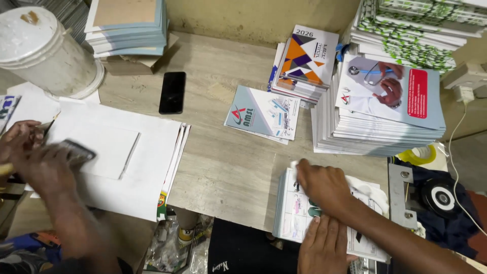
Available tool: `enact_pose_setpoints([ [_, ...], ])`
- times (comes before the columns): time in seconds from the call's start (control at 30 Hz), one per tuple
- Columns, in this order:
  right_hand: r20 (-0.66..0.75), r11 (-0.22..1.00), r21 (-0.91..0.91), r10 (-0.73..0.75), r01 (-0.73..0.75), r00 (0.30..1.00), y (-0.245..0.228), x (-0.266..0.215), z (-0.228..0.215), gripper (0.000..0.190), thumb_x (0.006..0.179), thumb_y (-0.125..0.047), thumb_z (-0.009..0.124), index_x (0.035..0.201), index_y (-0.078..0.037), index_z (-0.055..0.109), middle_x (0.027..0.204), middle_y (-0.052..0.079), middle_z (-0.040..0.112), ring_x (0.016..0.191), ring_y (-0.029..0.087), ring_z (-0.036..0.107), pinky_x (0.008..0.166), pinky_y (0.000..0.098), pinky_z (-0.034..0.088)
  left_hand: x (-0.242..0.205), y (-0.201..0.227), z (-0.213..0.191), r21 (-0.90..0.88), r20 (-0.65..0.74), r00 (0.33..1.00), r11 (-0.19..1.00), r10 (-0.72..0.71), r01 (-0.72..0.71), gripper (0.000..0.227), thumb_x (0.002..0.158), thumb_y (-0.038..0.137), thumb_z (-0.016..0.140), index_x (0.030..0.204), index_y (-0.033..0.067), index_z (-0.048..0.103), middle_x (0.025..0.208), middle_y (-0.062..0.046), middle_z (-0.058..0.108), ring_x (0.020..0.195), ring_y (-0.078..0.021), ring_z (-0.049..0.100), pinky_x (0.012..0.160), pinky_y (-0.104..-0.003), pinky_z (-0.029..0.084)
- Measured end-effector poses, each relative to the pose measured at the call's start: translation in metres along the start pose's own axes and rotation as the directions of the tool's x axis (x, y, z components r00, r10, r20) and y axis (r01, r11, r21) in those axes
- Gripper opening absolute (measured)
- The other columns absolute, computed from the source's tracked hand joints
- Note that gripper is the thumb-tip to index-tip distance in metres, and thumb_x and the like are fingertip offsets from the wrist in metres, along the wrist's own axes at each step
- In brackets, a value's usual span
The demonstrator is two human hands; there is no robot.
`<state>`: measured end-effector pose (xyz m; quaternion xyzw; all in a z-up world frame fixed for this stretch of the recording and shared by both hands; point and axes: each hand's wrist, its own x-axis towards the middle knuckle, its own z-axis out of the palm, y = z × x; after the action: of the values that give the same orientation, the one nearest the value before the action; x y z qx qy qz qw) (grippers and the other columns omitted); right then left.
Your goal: The person assembles booklets by inserting printed pages into covers and smoothing them with a white cloth. Another person applies glue to the spines of the booklets using a brush. The process involves handling stacks of paper, covers, and finished booklets on a cluttered table.
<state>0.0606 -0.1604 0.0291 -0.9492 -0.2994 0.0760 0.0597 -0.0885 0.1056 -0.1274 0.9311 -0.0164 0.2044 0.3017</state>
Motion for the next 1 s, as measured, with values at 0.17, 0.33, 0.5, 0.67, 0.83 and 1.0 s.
enact_pose_setpoints([
  [0.17, 0.032, 0.886, -0.224, 0.422, -0.405, 0.906, 0.095, -0.044, -0.016, 0.037, 0.108, -0.042, 0.035, 0.103, -0.014, 0.057, 0.070, 0.011, 0.073, 0.064, 0.039, 0.070, 0.054, 0.0487, 0.048, -0.011, 0.251, 0.075, 0.510, 0.145, 0.961, 0.815, 0.235, -0.276, 0.130, 0.071, 0.096, 0.067, 0.158, 0.0066, 0.032, 0.169, -0.016, 0.028, 0.159, -0.0307, 0.024, 0.135, -0.045, 0.015],
  [0.33, 0.161, 0.906, -0.157, 0.416, -0.392, 0.895, 0.032, -0.021, -0.024, 0.032, 0.111, -0.031, 0.026, 0.097, -0.017, 0.052, 0.051, -0.010, 0.053, 0.042, 0.012, 0.047, 0.042, 0.0310, 0.039, -0.013, 0.249, 0.074, 0.383, 0.095, 0.963, 0.883, 0.253, -0.270, 0.135, 0.061, 0.088, 0.088, 0.155, 0.0038, 0.040, 0.166, -0.017, 0.038, 0.157, -0.0310, 0.032, 0.132, -0.044, 0.022],
  [0.5, -0.085, 0.997, -0.066, 0.038, -0.043, 0.996, -0.018, 0.032, 0.025, 0.022, 0.108, -0.023, 0.041, 0.102, -0.008, 0.056, 0.048, -0.008, 0.055, 0.034, 0.018, 0.049, 0.032, 0.0372, 0.035, -0.020, 0.245, 0.086, 0.222, 0.125, 0.962, 0.938, 0.243, -0.266, 0.096, 0.083, 0.068, 0.073, 0.150, 0.0015, 0.053, 0.156, -0.016, 0.052, 0.150, -0.0317, 0.041, 0.130, -0.046, 0.019],
  [0.67, -0.174, 0.999, -0.014, -0.033, 0.031, 0.984, 0.010, 0.002, 0.025, 0.024, 0.108, -0.026, 0.048, 0.091, -0.011, 0.057, 0.051, -0.006, 0.052, 0.035, 0.013, 0.044, 0.034, 0.0343, 0.032, -0.011, 0.243, 0.074, 0.326, 0.005, 0.951, 0.899, 0.308, -0.292, 0.107, 0.072, 0.077, 0.084, 0.142, 0.0000, 0.059, 0.145, -0.016, 0.062, 0.141, -0.0319, 0.053, 0.124, -0.044, 0.033],
  [0.83, -0.238, 0.960, -0.010, 0.269, -0.280, 0.933, 0.083, -0.085, 0.013, 0.023, 0.107, -0.021, 0.049, 0.091, -0.011, 0.060, 0.049, -0.005, 0.053, 0.033, 0.010, 0.046, 0.029, 0.0265, 0.036, -0.010, 0.253, 0.066, 0.410, 0.092, 0.965, 0.874, 0.244, -0.260, 0.144, 0.052, 0.089, 0.088, 0.153, -0.0002, 0.036, 0.164, -0.018, 0.036, 0.154, -0.0324, 0.033, 0.129, -0.044, 0.024],
  [1.0, -0.098, 0.892, 0.059, 0.452, -0.448, 0.887, 0.056, -0.171, 0.041, 0.015, 0.101, -0.026, 0.051, 0.098, -0.020, 0.064, 0.050, -0.006, 0.063, 0.032, 0.009, 0.057, 0.031, 0.0258, 0.048, -0.009, 0.253, 0.064, 0.389, 0.073, 0.970, 0.889, 0.233, -0.243, 0.144, 0.049, 0.084, 0.091, 0.153, 0.0001, 0.037, 0.164, -0.019, 0.036, 0.154, -0.0329, 0.033, 0.129, -0.044, 0.023],
])
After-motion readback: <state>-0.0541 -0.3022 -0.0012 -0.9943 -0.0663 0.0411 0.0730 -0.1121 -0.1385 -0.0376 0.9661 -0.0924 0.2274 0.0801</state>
